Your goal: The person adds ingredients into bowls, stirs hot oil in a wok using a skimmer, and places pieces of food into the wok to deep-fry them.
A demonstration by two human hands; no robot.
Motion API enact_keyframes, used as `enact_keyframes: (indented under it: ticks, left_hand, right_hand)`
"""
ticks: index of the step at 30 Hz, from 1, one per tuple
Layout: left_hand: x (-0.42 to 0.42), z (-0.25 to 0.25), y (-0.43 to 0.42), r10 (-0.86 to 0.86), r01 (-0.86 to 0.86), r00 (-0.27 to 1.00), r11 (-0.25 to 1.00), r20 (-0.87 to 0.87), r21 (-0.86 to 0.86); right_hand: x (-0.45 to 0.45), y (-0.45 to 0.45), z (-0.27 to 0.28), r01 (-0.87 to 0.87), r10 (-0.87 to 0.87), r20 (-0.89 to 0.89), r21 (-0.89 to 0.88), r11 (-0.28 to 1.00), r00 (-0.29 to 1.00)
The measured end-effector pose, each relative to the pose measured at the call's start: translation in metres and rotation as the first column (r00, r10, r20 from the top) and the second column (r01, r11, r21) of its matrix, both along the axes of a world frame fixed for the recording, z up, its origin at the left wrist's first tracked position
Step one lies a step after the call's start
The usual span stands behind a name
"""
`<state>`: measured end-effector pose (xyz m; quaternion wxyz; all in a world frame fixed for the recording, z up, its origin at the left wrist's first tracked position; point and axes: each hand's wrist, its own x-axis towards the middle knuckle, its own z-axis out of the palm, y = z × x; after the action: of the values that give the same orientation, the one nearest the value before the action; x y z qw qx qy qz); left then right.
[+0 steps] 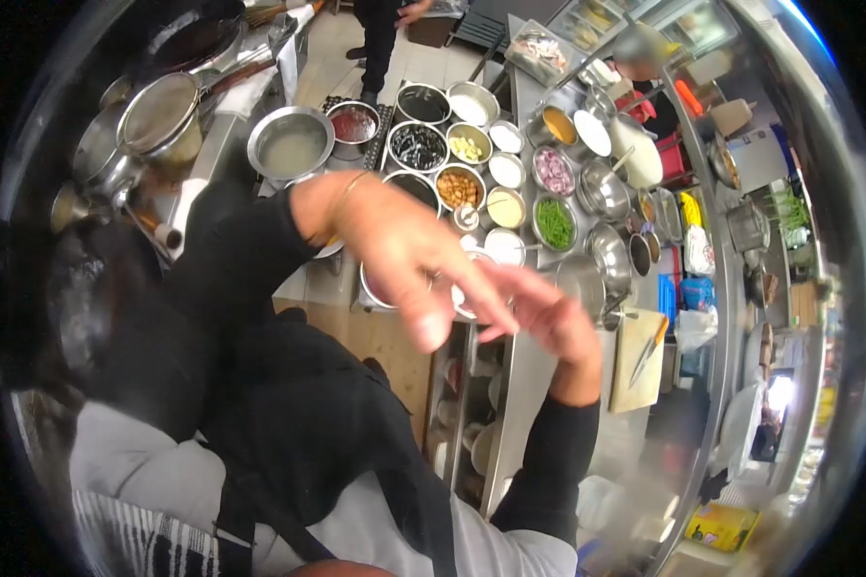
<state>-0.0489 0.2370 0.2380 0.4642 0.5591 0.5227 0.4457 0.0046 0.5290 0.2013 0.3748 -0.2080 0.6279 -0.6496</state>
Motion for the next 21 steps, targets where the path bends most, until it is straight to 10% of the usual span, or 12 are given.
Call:
enact_keyframes:
  ticks: [4,6,8,10,14,21]
  left_hand:
    - [-0.002,-0.022,-0.1,0.35,-0.351,0.936,0.929,-0.026,-0.121]
    - [-0.001,-0.044,-0.152,0.555,-0.58,0.815,0.787,-0.168,-0.213]
    - [0.007,-0.077,-0.194,0.687,-0.813,0.567,0.554,-0.454,-0.176]
    - [0.013,-0.111,-0.226,0.642,-0.949,0.294,0.284,-0.708,-0.136]
    - [0.029,-0.182,-0.239,0.472,-0.99,-0.041,-0.137,-0.881,-0.027]
    - [0.004,-0.191,-0.252,0.633,-0.989,0.051,-0.075,-0.773,-0.126]
  right_hand:
    - [0.037,0.032,-0.038,0.079,-0.033,-0.191,0.241,0.967,0.981]
    - [0.058,0.078,-0.079,0.402,-0.342,-0.251,0.252,0.88,0.906]
    - [0.081,0.123,-0.128,0.871,-0.792,-0.362,0.206,0.446,0.491]
    - [0.108,0.184,-0.2,0.977,-0.685,-0.703,0.201,0.065,0.19]
    - [0.174,0.217,-0.294,0.845,-0.224,-0.906,0.416,-0.334,0.358]
    - [0.213,0.187,-0.359,0.751,-0.168,-0.902,0.426,-0.505,0.398]
